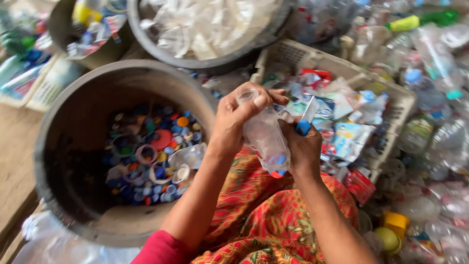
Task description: Sorting plastic bottles by removing caps and cutting them with a utility knife for recycling
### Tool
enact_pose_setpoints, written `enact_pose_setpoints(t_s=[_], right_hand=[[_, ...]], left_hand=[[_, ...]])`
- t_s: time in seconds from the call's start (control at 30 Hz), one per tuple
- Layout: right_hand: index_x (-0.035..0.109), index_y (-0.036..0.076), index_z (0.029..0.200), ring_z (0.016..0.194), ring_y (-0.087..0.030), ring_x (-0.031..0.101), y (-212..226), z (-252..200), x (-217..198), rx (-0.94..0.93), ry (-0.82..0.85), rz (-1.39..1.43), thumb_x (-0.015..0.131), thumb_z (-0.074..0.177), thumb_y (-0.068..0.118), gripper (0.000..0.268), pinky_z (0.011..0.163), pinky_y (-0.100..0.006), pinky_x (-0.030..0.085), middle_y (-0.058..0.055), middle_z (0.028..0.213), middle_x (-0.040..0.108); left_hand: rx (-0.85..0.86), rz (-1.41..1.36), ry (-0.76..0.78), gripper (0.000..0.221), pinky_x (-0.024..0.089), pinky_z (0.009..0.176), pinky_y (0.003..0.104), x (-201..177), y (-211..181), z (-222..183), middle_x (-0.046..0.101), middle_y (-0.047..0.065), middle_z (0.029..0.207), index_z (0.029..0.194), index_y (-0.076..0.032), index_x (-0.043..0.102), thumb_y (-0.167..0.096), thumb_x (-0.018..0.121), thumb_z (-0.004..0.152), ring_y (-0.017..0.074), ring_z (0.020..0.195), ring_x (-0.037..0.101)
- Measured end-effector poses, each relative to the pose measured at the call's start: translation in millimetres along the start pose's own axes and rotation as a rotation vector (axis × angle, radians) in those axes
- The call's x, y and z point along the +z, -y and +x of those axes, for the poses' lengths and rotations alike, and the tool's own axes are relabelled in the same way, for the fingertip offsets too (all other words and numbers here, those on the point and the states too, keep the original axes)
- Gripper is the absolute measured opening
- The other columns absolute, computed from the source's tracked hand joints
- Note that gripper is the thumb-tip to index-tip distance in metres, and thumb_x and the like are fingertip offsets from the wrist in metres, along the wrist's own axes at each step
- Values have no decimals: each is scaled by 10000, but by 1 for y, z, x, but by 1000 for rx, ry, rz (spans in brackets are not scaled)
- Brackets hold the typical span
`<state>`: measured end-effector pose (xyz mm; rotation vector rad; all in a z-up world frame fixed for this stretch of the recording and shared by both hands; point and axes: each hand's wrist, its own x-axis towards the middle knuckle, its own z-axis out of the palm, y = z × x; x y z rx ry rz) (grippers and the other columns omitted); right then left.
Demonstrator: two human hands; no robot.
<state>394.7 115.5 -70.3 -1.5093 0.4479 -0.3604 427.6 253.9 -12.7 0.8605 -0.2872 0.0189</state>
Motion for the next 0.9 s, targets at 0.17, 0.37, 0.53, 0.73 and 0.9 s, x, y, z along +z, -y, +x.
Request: enact_pose_setpoints(t_s=[0.17,0.37,0.53,0.73,0.9], right_hand=[[702,116,803,630,-72,545,-15,68,-51,-20,-214,-1,821,818,124,120,628,-248,476,37,671,592],[632,-1,812,608,-334,579,-127,160,-88,-203,-286,-469,787,822,221,271,652,-467,493,-177,696,642],[666,63,885,640,-356,613,-148,204,-148,-110,-185,-803,818,844,353,330,646,-475,489,-108,769,689],[788,115,1154,404,-86,397,-2,95,-208,145,178,-328,748,892,331,342,394,-270,358,43,578,495],[578,45,1442,479,-86,426,36,-75,-317,279,531,452,801,888,153,606,444,-252,403,-8,613,559]], left_hand=[[-21,119,16,176,527,909,302,26,55,11,744,192,906,920,-35,696,-151,785,822,209,937,699],[166,497,417,208,560,860,373,90,49,-27,725,122,1008,982,-68,661,-69,765,802,284,942,714],[-138,659,511,305,578,696,270,82,48,-11,771,40,1023,1077,-96,694,-108,791,789,139,791,697],[-358,-8,85,188,509,981,350,100,57,-2,727,161,1041,1048,23,660,-124,674,931,229,989,676],[-536,-159,385,295,523,992,372,177,87,-60,695,172,1161,1168,-9,625,-208,718,970,255,1078,677]])
